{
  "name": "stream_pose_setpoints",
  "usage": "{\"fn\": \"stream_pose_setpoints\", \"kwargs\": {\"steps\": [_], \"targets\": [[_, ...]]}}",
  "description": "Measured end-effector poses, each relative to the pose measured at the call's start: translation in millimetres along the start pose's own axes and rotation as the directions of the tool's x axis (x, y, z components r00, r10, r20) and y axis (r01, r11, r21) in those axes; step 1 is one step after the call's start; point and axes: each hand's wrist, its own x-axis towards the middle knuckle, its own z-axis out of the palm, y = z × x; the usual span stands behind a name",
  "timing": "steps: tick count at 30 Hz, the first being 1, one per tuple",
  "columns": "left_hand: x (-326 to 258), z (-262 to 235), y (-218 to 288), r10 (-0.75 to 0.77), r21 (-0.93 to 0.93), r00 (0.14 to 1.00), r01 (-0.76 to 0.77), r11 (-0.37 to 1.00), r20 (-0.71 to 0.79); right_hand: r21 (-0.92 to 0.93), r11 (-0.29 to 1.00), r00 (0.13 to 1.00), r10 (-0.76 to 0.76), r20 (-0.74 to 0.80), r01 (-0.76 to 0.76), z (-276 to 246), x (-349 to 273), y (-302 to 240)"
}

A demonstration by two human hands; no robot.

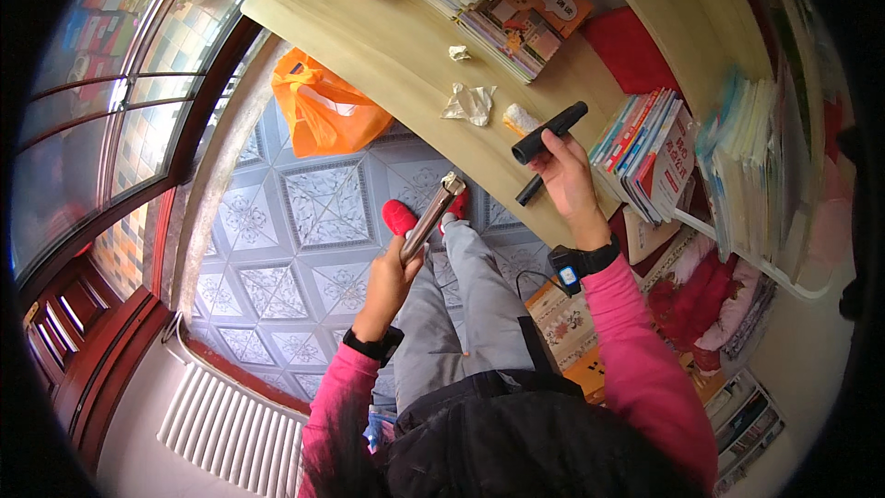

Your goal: The person assembles a cleaning tool by attaching a dusting pad to a telescopic pole. They then extend the pole and place it upright against a wall.

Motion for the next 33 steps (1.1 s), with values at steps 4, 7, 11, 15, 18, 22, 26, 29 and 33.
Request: {"fn": "stream_pose_setpoints", "kwargs": {"steps": [4,7,11,15,18,22,26,29,33], "targets": [[-15.7,-4.3,-11.1,-0.084,0.074,0.996,0.081,0.994,0.041,-0.514,0.849,0.990,-0.139,-0.002,0.118,-30.0,9.6,51.9],[-23.0,-3.4,-19.9,-0.021,0.065,1.000,0.022,0.998,-0.022,-0.777,0.623,0.988,-0.047,-0.150,-0.088,-75.9,36.7,127.4],[-30.7,3.0,-30.7,-0.023,0.042,0.999,0.024,0.999,-0.023,-0.885,0.387,0.945,-0.087,-0.316,-0.260,-114.6,48.2,193.0],[-31.4,12.8,-34.5,-0.093,0.140,0.995,0.086,0.986,0.046,-0.315,0.918,0.962,0.184,-0.200,-0.241,-97.4,34.4,168.0],[-25.5,22.4,-29.3,-0.086,0.160,0.994,0.074,0.984,0.070,-0.030,0.976,0.976,0.216,-0.034,-0.217,-67.1,13.0,113.3],[-21.0,27.6,-17.2,-0.041,0.184,0.998,0.033,0.982,0.040,0.019,0.973,0.973,0.232,-0.019,-0.231,-31.0,-10.8,60.0],[-21.7,25.6,-10.4,-0.092,0.172,0.995,0.082,0.982,0.050,0.050,0.978,0.980,0.200,0.019,-0.201,-13.0,-21.7,39.6],[-22.6,26.8,-9.2,-0.083,0.175,0.996,0.074,0.982,0.044,0.000,0.988,0.987,0.157,0.038,-0.157,-6.5,-23.3,34.9],[-25.2,31.1,-8.7,-0.088,0.234,0.994,0.072,0.970,0.059,-0.100,0.988,0.992,0.120,0.048,-0.114,1.7,-24.7,33.8]]}}
